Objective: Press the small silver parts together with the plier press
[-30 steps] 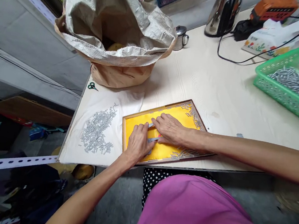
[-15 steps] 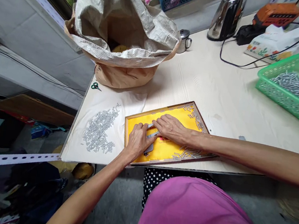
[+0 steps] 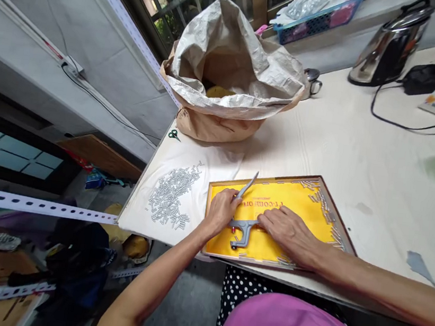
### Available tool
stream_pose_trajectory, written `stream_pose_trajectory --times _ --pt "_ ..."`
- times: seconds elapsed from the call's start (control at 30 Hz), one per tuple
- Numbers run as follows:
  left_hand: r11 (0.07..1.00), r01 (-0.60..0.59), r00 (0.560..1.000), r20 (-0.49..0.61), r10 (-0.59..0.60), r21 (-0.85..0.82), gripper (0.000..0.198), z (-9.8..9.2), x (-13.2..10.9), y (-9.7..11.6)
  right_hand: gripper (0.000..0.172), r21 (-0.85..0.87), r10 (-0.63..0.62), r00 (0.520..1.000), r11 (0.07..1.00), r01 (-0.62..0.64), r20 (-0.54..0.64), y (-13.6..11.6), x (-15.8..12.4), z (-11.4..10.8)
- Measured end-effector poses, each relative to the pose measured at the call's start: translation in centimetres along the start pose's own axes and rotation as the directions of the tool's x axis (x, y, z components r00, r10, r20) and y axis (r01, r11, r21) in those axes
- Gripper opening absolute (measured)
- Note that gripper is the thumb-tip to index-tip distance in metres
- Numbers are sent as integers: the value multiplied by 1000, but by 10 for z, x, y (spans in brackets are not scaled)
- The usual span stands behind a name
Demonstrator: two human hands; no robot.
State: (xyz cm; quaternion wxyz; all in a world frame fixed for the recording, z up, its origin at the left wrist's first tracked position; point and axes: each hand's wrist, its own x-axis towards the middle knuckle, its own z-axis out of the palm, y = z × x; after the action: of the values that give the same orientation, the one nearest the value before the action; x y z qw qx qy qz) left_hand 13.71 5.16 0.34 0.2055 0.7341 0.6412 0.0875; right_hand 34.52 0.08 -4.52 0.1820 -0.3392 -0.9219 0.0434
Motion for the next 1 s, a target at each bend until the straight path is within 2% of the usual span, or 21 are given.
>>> stream_pose_trajectory --times 0.1,0.17,0.23,0.3,0.43,0.57,0.67,0.8,0.9,1.0 --pt "1000 -4 993 -115 5 10 25 -24 8 -19 21 153 78 996 985 -83 37 7 -11 -10" --pt "990 101 960 -272 -71 97 29 -44 18 -41 20 216 122 991 968 -131 57 12 -21 -13" --pt "953 218 929 -345 -135 213 30 -59 30 -67 21 249 156 986 954 -168 65 14 -30 -12" --pt "909 265 941 -294 -170 321 29 -66 41 -88 21 261 178 982 947 -187 58 15 -38 -10" --pt "849 219 974 -158 -162 480 30 -61 58 -112 18 214 185 982 961 -173 -36 16 -45 -12" --pt "816 151 989 -90 -121 559 33 -56 71 -118 16 116 176 966 981 -156 -191 20 -43 -26" --pt "798 138 990 -66 -123 586 32 -57 77 -121 15 73 176 951 984 -163 -254 24 -39 -38" --pt "785 97 995 -58 -78 612 29 -59 77 -123 18 32 181 946 983 -179 -268 25 -35 -42" --pt "801 77 996 -76 -39 593 27 -59 72 -124 20 20 175 950 984 -176 -257 25 -34 -37" --pt "818 27 999 -31 -12 574 26 -58 69 -125 21 12 170 958 985 -172 -233 27 -35 -29"
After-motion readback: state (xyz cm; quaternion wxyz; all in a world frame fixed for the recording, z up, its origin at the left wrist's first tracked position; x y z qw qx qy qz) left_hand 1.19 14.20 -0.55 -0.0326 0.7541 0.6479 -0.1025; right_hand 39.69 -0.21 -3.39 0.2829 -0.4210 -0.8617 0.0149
